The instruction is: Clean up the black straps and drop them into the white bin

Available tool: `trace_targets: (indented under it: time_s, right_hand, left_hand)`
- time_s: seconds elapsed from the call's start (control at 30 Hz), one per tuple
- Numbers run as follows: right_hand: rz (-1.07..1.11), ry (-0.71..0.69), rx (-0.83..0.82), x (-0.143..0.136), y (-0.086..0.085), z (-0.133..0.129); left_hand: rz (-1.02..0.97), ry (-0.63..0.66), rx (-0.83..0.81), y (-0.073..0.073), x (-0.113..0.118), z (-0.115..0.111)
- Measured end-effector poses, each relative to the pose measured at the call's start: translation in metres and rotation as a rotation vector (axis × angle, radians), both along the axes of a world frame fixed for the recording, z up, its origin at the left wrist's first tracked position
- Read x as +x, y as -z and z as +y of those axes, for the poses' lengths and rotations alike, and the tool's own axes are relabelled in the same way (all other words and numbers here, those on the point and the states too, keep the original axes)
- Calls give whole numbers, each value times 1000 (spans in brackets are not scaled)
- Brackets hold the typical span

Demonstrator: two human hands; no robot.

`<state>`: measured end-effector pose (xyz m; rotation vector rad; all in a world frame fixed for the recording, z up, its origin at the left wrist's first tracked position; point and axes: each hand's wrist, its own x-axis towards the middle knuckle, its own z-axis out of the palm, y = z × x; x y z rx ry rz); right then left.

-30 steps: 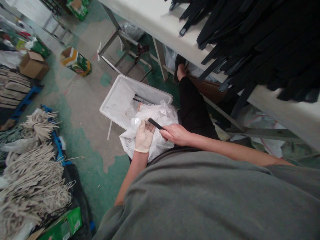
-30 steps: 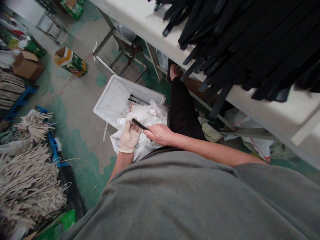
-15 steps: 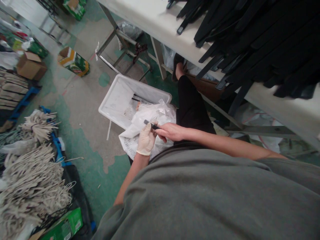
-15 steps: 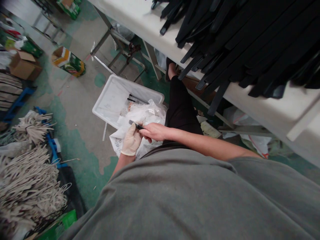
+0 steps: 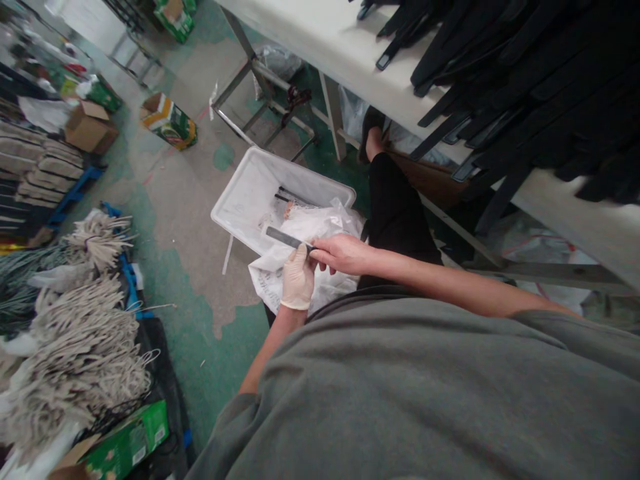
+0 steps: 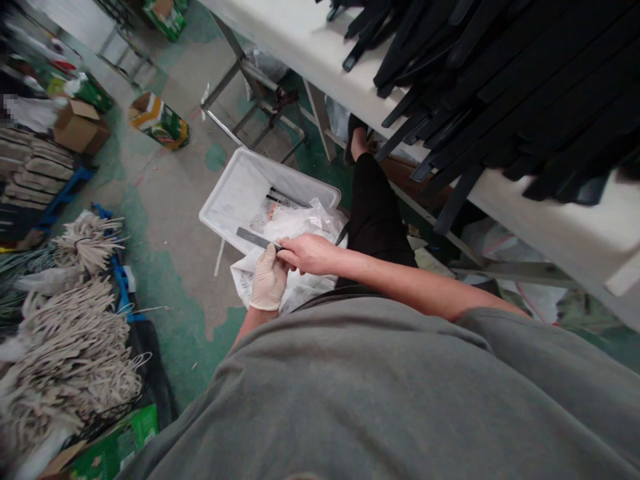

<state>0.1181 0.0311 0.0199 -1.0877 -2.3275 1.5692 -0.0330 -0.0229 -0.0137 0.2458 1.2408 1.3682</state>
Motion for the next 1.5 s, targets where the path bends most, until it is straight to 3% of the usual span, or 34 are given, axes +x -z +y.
trace_targets:
  time_s: [0.13, 0.23, 0.37, 0.43, 0.6, 0.67, 0.73, 0.9, 1.0, 1.1, 1.27, 1.4, 1.5]
  right_hand:
    - [-101, -23, 123, 5, -10, 1]
    - [-178, 10, 175, -3, -13, 0]
    - [-53, 11, 107, -24, -11, 7]
    - [18, 7, 101, -31, -13, 10]
    - [110, 12, 167, -37, -28, 8]
    - [115, 24, 194, -35, -33, 5]
    - [73, 38, 221, -32, -32, 3]
    - [-120, -43, 287, -16, -19, 0]
    - [-242, -92, 307, -4, -15, -4]
    - [-321, -109, 290, -3, -10, -7]
    - [-326, -83, 307, -25, 6, -5]
    - [-263, -101, 283, -22, 2, -2]
    - [-353, -97, 250, -18, -5, -1]
  left_hand:
    - [-5, -135, -5, -6, -16, 2]
    - [-26, -83, -7, 1, -12, -1]
    - [-7, -37, 60, 1, -12, 4]
    - [54, -81, 116, -15, -31, 13]
    - [324, -240, 351, -78, -92, 28]
    - [323, -253, 368, -85, -97, 27]
    - [238, -256, 295, -73, -92, 23]
    - [-105, -278, -46, -11, -65, 6]
    - [-241, -257, -187, 12, -51, -3]
    - [-296, -236, -229, 19, -32, -11]
    - [-279, -112, -185, 21, -4, -17]
    - [-226, -177, -122, 17, -16, -14]
    - [-227, -208, -147, 16, -26, -13]
